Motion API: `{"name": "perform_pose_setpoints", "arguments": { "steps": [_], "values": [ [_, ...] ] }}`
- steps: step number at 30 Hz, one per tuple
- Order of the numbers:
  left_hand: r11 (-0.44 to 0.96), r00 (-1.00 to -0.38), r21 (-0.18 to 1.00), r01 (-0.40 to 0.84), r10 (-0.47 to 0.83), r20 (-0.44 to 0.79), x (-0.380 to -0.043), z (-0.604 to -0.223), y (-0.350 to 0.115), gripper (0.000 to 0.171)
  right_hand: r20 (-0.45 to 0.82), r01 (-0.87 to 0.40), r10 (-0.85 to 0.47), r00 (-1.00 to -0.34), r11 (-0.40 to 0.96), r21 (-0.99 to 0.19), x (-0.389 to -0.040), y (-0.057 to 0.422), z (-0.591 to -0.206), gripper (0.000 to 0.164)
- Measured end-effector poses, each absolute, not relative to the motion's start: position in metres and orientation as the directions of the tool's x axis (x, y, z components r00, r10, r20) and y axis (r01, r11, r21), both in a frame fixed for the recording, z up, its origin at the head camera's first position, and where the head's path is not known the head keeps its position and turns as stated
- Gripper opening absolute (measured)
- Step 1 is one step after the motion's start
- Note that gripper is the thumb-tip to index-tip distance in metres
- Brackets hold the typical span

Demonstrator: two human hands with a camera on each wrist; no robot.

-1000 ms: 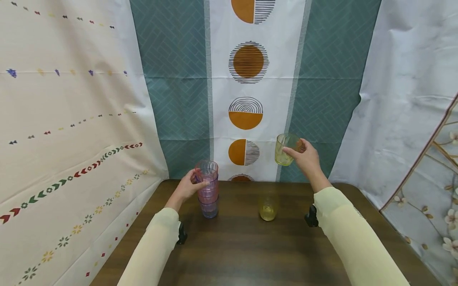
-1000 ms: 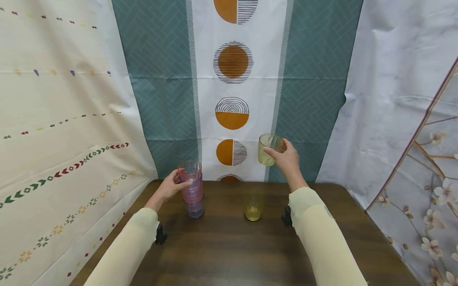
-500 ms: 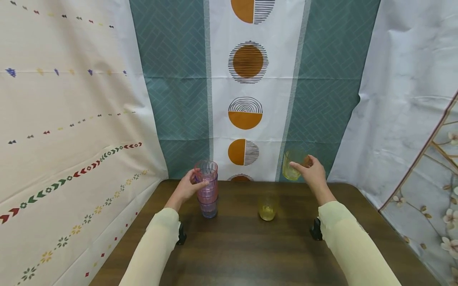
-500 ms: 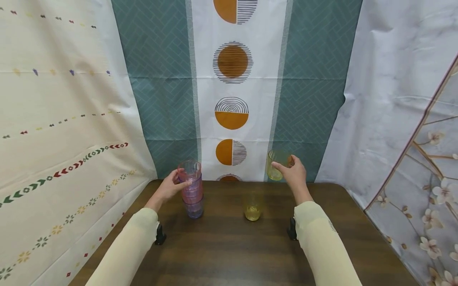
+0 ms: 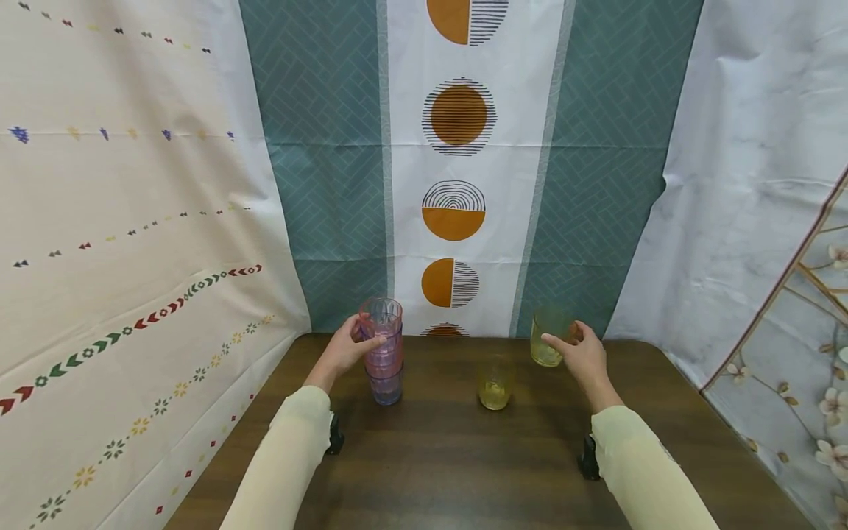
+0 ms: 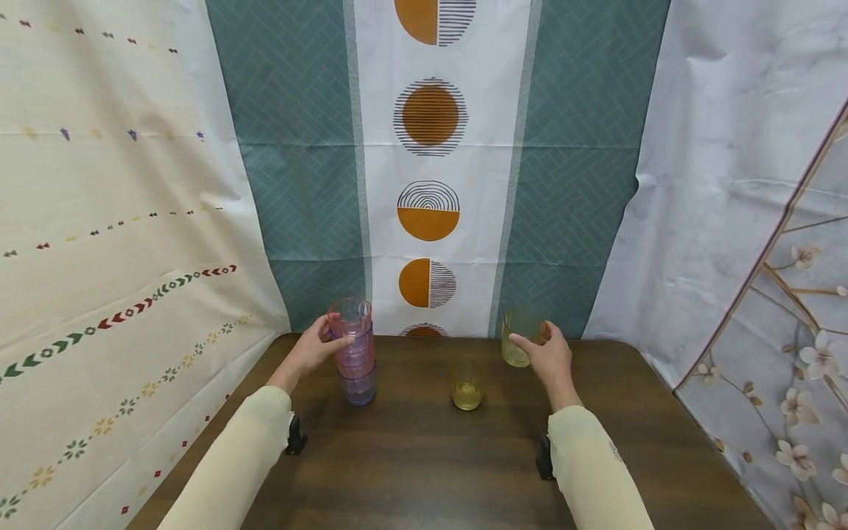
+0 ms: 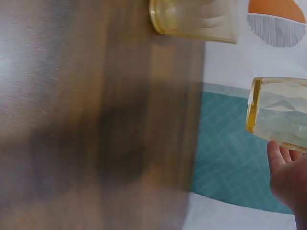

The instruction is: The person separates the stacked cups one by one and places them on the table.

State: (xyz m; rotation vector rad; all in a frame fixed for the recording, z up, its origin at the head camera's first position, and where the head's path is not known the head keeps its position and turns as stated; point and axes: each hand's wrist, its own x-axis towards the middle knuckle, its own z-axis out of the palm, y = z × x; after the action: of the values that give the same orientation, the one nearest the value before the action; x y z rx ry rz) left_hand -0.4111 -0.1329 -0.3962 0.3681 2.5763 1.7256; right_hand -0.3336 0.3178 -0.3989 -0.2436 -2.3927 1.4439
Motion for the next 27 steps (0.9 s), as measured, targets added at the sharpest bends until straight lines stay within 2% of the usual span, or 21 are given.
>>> {"name": "perform_pose_setpoints", "arguments": {
  "steps": [9,21,27],
  "values": [
    [0.361,-0.969,0.911,0.199,0.209,0.129,-0.414,-0.399,-0.134,0.085,0.119,0.031,0.329,-0.937,0.417,-0.908,-0.324,0.321,-0.432,0.100],
    [0.351,-0.969,0.916,0.196,0.212,0.126,-0.416,-0.401,-0.135,0.088,0.087,0.071,0.339,-0.937,0.428,-0.901,-0.319,0.324,-0.466,0.109],
    [0.353,-0.970,0.916,0.192,0.210,0.123,-0.416,-0.400,-0.133,0.086,0.077,0.078,0.331,-0.940,0.429,-0.900,-0.318,0.325,-0.477,0.102]
  ]
}}
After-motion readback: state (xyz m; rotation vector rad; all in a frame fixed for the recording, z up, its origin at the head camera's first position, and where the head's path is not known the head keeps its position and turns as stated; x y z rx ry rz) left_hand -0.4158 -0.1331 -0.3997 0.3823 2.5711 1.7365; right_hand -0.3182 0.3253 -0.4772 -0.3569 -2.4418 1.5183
